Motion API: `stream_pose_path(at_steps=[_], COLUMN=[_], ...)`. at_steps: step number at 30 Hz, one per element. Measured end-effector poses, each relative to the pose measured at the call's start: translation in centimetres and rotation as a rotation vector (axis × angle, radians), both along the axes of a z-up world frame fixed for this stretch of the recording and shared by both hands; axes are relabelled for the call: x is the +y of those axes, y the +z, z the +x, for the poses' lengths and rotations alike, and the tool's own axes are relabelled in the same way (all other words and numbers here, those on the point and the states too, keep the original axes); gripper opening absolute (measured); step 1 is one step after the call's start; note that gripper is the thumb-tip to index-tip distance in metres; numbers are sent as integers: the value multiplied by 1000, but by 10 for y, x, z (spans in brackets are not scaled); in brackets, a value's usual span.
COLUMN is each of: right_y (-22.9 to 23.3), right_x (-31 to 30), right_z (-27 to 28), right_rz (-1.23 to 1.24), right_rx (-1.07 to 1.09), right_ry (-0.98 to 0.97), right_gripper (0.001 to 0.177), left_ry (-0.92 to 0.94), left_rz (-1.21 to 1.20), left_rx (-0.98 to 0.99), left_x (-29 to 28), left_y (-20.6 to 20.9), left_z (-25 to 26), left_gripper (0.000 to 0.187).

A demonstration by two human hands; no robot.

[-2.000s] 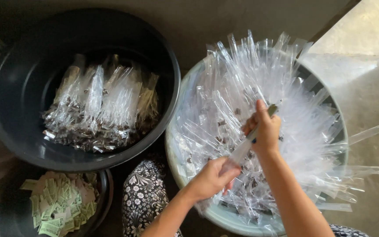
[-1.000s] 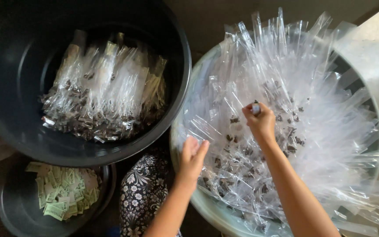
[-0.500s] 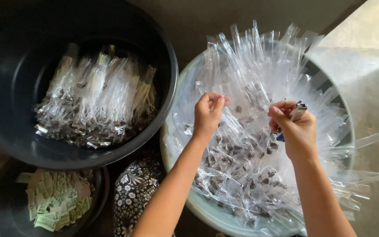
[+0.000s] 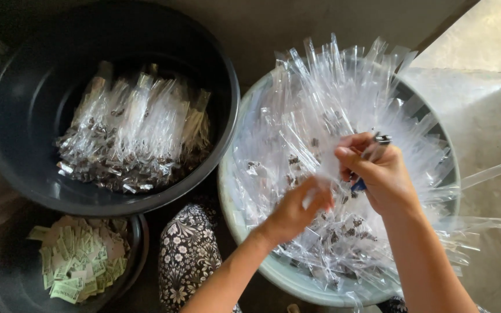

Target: Manual thermal sealing of small plastic bags containing food items using a handheld lighter.

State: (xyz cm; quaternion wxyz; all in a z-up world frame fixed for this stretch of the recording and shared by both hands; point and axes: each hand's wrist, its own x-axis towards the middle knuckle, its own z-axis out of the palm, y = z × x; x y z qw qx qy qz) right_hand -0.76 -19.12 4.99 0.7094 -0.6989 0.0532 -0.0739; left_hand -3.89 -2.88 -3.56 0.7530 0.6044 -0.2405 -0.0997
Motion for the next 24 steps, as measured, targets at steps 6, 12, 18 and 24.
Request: stream_pose_path(at_steps=[6,12,18,24], right_y=[32,15,4,-2], right_x=[-46,-56,-53,-46], right_z=[-39,-45,-41,-33], right_rz=[23,-79,-148,-190], right_rx=[-40,-30,37,49], right_ry=[18,-77,-107,-54], right_gripper=[5,10,12,14], left_ry=[7,592,676,677], left_rz=[667,834,991,408], left_rx=[263,481,286,3], left_x=[26,15,-25,-9], left_y=[-22,-108,-147,-95], left_z=[-1,71,109,124], left_gripper=[47,98,13,29])
